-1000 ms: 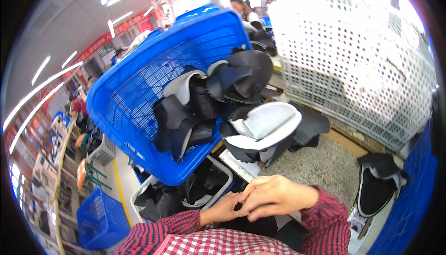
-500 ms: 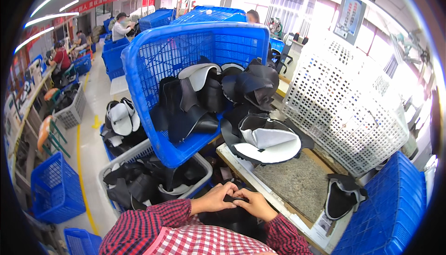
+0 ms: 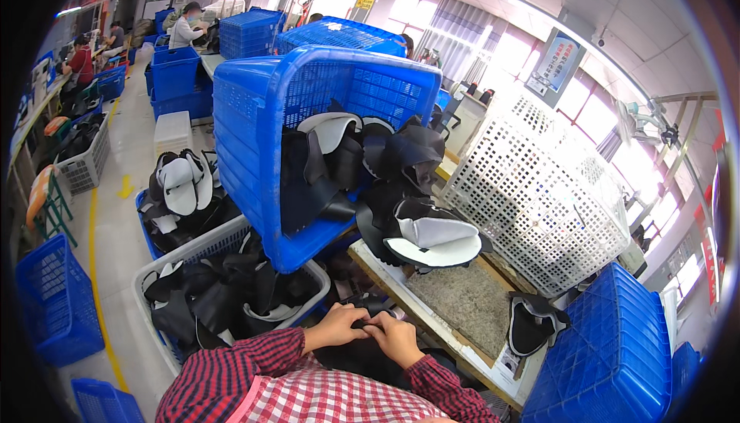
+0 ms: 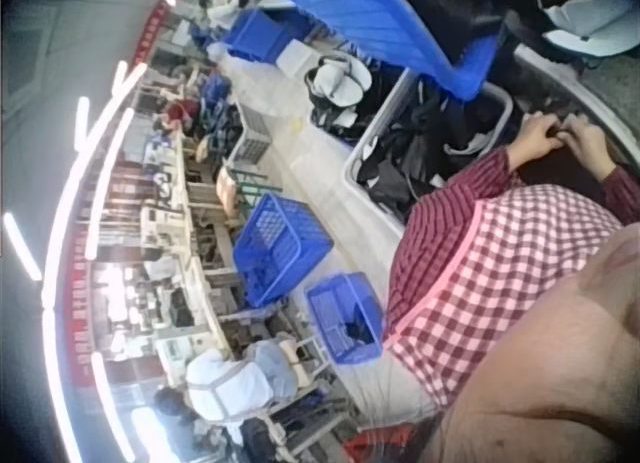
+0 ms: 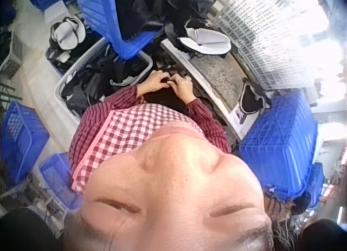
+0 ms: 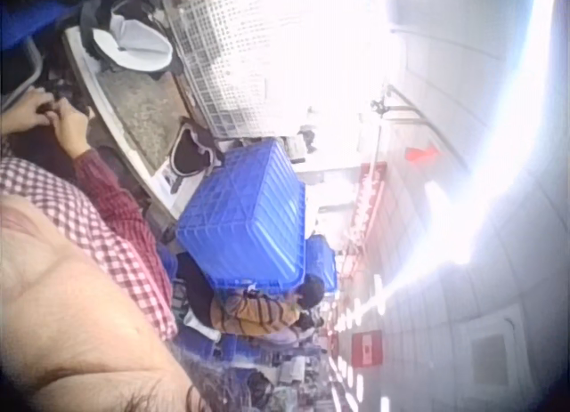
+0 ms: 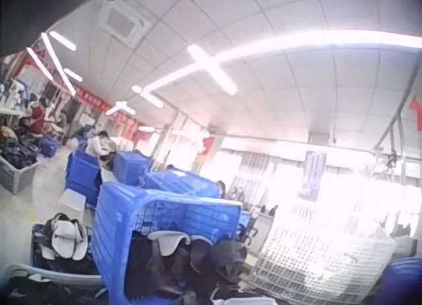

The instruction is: The person repeatedly picks up black and white shoe components from a blue basket, aligns the edges by hand, and places them on the workbench. The person handles the parts one at a time, turning them over to check alignment before setting them down.

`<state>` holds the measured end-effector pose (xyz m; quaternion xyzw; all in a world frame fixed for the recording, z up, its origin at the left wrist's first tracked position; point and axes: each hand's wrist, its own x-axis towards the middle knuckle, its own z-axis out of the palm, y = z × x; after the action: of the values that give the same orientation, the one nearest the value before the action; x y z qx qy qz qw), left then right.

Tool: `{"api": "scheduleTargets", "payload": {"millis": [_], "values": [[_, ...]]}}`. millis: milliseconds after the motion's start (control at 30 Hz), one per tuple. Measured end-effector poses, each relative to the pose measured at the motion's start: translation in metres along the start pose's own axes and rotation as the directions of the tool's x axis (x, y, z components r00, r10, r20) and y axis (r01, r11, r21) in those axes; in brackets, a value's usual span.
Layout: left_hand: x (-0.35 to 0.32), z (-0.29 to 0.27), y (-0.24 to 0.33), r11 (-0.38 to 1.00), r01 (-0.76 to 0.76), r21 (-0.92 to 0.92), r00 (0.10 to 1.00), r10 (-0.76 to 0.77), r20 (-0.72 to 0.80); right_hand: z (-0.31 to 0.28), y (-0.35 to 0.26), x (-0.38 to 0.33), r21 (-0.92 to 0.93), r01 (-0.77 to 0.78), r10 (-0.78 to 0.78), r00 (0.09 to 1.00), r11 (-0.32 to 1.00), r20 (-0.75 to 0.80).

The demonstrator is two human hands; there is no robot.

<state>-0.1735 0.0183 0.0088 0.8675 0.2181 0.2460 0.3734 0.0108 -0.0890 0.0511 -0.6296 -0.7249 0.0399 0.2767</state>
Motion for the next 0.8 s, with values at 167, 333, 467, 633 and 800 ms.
{"api": "scheduleTargets", "payload": {"millis": [167,333,467,633,800], "values": [[-0.007,-0.002,-0.025,0.978,-0.032,-0.206,0.991,0.004,-0.137,0.029,0.029,-0.013,0.534,-0.514,0.296,0.846,0.671,0.443],[0.005,-0.034,-0.019,0.932,-0.091,-0.35,0.995,0.099,0.005,0.029,0.006,-0.035,0.509,-0.353,0.28,0.935,0.785,0.217],[0.048,-0.06,0.007,0.949,-0.297,0.107,0.876,0.315,-0.364,-0.032,-0.026,-0.045,0.479,-0.336,0.322,0.94,0.811,0.114],[0.105,-0.016,0.026,0.822,-0.326,0.466,0.899,0.423,-0.117,-0.115,-0.037,-0.084,0.59,-0.436,0.492,0.867,0.68,0.073],[0.195,0.027,-0.001,0.788,-0.24,0.567,0.954,0.301,-0.014,-0.156,-0.031,-0.13,0.859,-0.33,0.744,0.662,0.392,-0.085]]}}
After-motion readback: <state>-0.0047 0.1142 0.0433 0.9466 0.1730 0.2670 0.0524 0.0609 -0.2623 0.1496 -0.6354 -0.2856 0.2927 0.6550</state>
